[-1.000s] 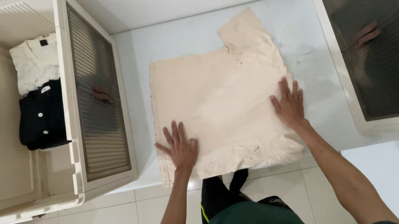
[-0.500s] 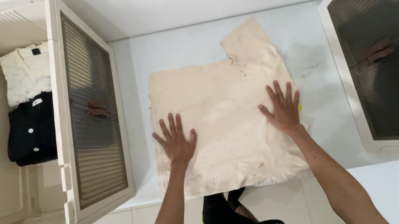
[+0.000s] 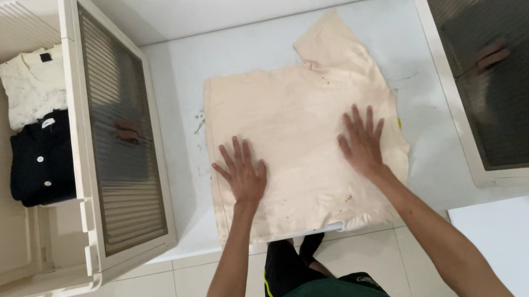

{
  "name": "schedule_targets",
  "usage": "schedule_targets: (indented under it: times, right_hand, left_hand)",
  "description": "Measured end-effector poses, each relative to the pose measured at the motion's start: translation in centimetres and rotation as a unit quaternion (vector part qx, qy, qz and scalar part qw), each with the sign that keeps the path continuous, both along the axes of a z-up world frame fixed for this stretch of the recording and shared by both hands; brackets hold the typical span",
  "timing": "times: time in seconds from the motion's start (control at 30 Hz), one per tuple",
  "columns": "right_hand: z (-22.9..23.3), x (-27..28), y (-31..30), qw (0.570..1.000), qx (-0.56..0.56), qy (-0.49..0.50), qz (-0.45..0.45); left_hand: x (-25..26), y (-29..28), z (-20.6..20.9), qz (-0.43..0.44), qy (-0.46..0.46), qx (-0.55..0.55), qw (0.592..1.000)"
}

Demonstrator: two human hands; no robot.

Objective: The person picks up a light-colored shirt from a surface, spreads it flat, and performs a series of folds to collapse it into a rectangular shape. The person then places the folded shirt into a storage bin on top of other folded garments.

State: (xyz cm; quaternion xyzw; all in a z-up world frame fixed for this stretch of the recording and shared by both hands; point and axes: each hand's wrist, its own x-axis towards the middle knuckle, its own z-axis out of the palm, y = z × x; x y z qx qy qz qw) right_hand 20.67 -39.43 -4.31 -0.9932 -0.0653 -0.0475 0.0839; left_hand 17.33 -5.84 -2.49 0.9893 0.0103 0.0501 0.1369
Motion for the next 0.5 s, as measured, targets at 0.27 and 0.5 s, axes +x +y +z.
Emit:
schedule_targets:
  times: [0.27, 0.5]
  right_hand:
    - [3.0, -7.6, -2.2, 0.991, 0.027, 0.114, 0.067]
    - [1.8, -8.7, -7.3, 0.996, 0.057, 0.067, -0.017]
  left_hand:
    - [-7.6, 2.7, -1.0, -0.053, 0.031, -0.030, 0.998]
    - [-7.5, 3.7, -1.1, -0.039, 0.087, 0.000, 0.995]
